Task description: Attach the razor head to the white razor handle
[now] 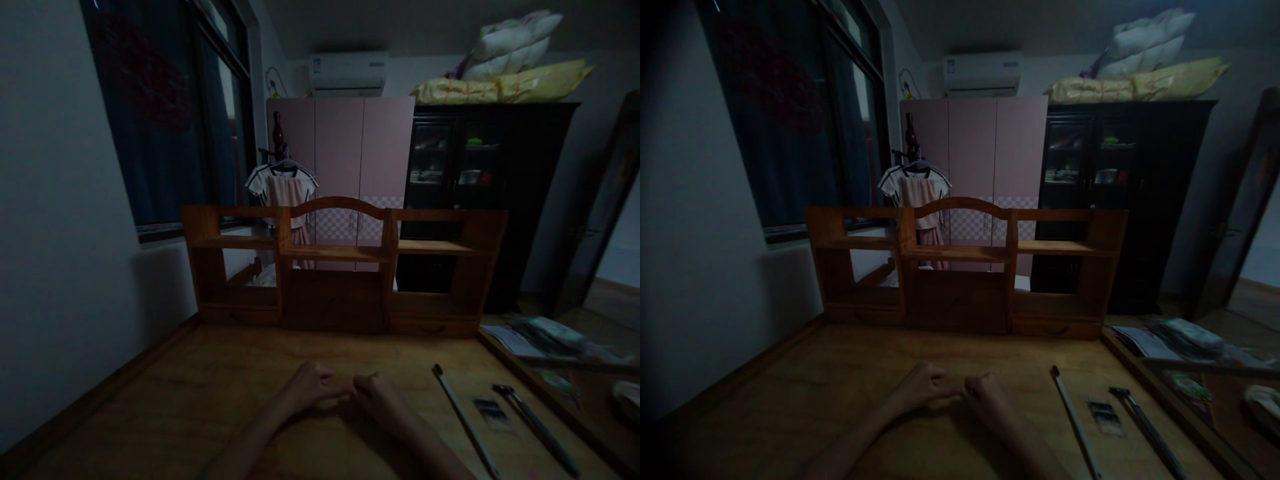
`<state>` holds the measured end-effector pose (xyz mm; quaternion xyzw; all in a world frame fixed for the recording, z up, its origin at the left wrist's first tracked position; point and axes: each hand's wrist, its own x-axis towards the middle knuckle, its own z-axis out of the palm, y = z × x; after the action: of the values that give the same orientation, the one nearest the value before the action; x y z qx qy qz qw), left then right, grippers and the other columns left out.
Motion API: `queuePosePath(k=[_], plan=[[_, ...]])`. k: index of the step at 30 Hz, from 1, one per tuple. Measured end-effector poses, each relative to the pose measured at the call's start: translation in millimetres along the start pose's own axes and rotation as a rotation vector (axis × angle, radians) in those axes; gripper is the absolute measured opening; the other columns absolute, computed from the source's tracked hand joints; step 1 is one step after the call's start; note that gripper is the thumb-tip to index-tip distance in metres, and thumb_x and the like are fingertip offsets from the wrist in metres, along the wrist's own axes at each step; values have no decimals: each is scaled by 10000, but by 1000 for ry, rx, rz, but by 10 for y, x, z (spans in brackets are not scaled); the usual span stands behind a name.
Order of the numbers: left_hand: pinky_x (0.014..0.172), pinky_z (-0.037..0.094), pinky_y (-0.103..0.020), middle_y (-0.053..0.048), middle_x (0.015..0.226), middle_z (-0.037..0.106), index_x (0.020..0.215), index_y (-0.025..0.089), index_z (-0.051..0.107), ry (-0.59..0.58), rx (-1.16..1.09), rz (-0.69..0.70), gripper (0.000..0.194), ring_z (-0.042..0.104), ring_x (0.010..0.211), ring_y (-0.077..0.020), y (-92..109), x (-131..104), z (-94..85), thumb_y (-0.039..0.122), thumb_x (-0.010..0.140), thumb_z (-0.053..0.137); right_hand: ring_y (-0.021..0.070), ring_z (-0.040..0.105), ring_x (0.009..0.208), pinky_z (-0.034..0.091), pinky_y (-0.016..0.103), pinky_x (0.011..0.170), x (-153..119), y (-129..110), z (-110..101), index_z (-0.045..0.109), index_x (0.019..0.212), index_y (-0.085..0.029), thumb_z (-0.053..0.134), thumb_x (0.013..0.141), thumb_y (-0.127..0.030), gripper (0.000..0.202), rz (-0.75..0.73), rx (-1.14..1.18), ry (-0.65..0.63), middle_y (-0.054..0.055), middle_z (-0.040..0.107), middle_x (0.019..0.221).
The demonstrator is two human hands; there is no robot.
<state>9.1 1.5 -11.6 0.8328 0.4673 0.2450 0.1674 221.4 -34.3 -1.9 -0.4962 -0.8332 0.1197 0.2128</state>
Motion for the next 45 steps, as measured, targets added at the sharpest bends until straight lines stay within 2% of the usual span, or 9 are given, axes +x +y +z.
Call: queuePosePath(k=[10,19,25,30,45], plan=[[466,115,-238,49,486,290,508,132,513,29,-6,27,599,252,481,-64,24,1,19,661,784,460,134,601,622,303,216,550,-28,-32,-42,670,773,-170,346,952,-413,443,-25,10,29,69,675,695],[479,112,-245,54,485,255,489,133,478,28,2,-2,609,232,480,-63,9,-5,1,692,730,500,126,592,607,279,213,524,27,62,53,666,756,-165,405,933,-364,373,23,-24,14,58,672,693],[489,120,-253,54,471,290,487,127,478,28,55,27,620,250,482,-60,13,-5,-6,711,684,540,125,580,588,286,213,526,3,3,-8,665,746,-177,396,938,-406,402,3,-15,36,45,656,654],[482,119,-256,51,461,305,487,131,487,29,71,32,611,266,467,-61,40,-15,-20,692,727,506,122,584,595,287,211,527,-18,-52,-64,662,763,-183,373,948,-403,409,1,16,32,44,663,679],[477,120,-259,47,459,308,494,132,505,45,73,33,609,272,458,-64,79,-33,-20,681,756,475,135,607,623,307,211,538,0,-45,-56,669,756,-169,366,948,-380,416,24,9,2,59,682,703]])
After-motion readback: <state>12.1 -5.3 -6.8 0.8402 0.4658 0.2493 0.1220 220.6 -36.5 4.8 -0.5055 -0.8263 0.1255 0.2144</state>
